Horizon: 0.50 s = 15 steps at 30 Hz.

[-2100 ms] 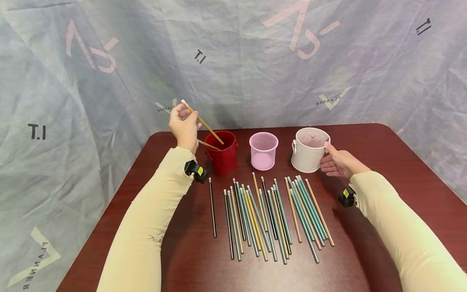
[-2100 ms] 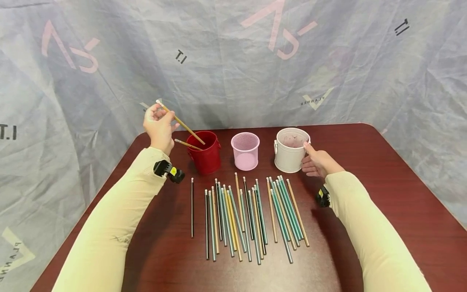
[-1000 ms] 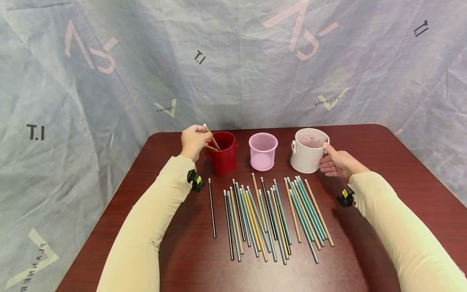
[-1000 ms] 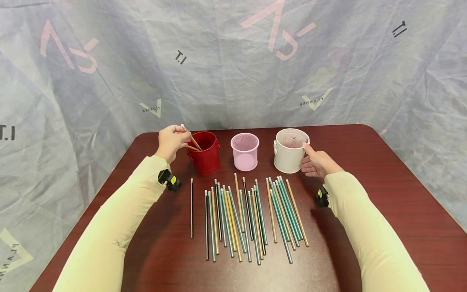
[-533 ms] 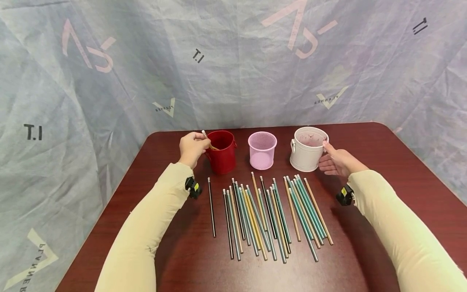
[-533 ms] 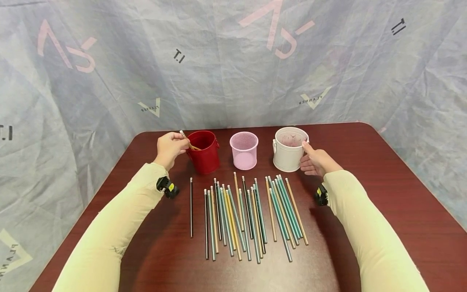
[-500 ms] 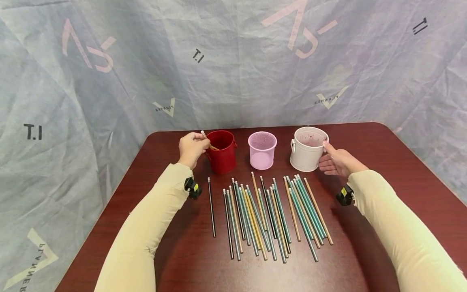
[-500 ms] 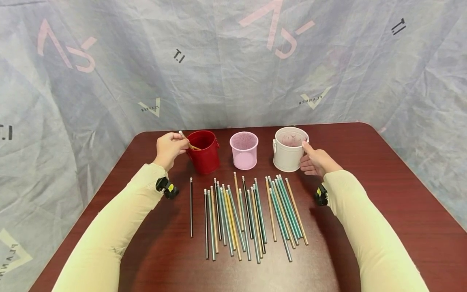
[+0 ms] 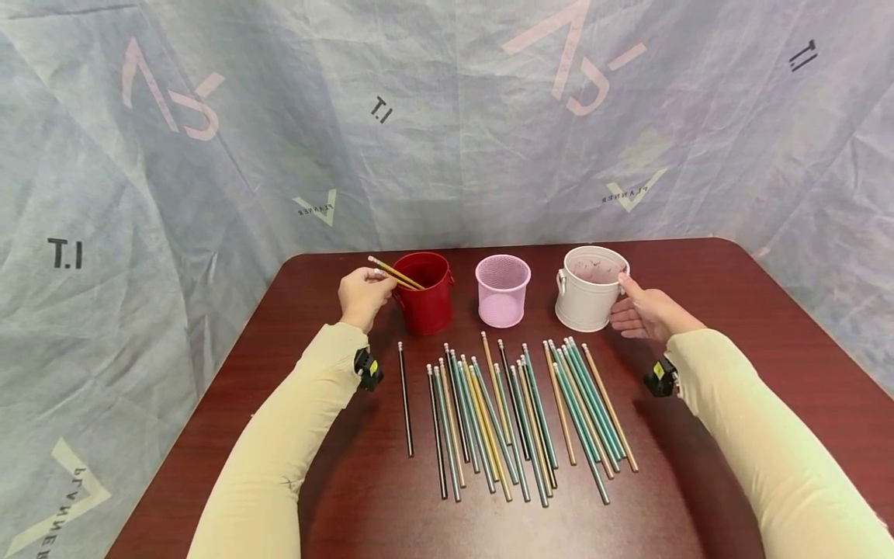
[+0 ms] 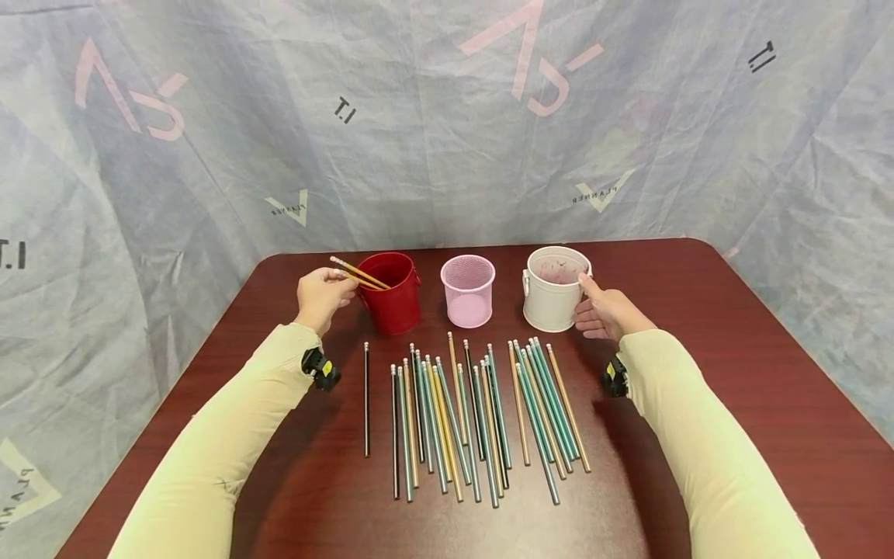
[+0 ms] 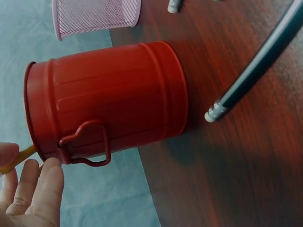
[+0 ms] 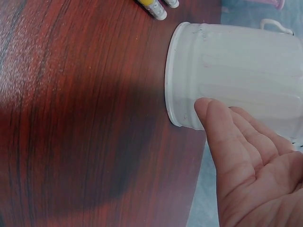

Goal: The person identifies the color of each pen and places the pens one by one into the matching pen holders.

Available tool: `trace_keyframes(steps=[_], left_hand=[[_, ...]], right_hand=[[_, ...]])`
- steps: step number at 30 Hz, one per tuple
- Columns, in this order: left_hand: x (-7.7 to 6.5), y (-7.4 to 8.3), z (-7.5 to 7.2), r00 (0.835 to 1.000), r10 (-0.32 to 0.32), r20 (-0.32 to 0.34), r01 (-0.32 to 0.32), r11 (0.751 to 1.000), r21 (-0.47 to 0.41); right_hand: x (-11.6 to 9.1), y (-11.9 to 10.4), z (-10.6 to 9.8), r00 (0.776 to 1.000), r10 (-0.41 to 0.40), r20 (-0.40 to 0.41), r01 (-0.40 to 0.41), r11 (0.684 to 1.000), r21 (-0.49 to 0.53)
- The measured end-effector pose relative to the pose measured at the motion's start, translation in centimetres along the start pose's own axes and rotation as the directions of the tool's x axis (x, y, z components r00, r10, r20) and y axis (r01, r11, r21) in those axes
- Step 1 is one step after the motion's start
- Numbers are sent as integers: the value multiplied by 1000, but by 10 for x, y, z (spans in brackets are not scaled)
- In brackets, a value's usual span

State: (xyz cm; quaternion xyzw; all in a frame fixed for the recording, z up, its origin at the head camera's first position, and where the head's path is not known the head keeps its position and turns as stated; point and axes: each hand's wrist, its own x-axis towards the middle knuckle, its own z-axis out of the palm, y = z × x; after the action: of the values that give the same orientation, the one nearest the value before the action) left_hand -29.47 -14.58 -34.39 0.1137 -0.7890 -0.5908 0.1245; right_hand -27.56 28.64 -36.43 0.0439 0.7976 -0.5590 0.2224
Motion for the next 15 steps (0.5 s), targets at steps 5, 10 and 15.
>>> trace_keyframes(steps=[5, 10, 15], left_hand=[[0, -3, -1, 1000, -4, 20, 5, 1000, -2], [-1, -7, -2, 994, -34, 100, 30, 999, 34], [-8, -11, 0, 961, -68, 267, 9, 977, 215]], right_hand=[[1, 1, 0, 1000, -1, -1, 1, 1000, 3], [1, 1, -1, 1000, -4, 1, 4, 1000, -3], [0, 0, 0, 1000, -2, -3, 2, 1000, -2]])
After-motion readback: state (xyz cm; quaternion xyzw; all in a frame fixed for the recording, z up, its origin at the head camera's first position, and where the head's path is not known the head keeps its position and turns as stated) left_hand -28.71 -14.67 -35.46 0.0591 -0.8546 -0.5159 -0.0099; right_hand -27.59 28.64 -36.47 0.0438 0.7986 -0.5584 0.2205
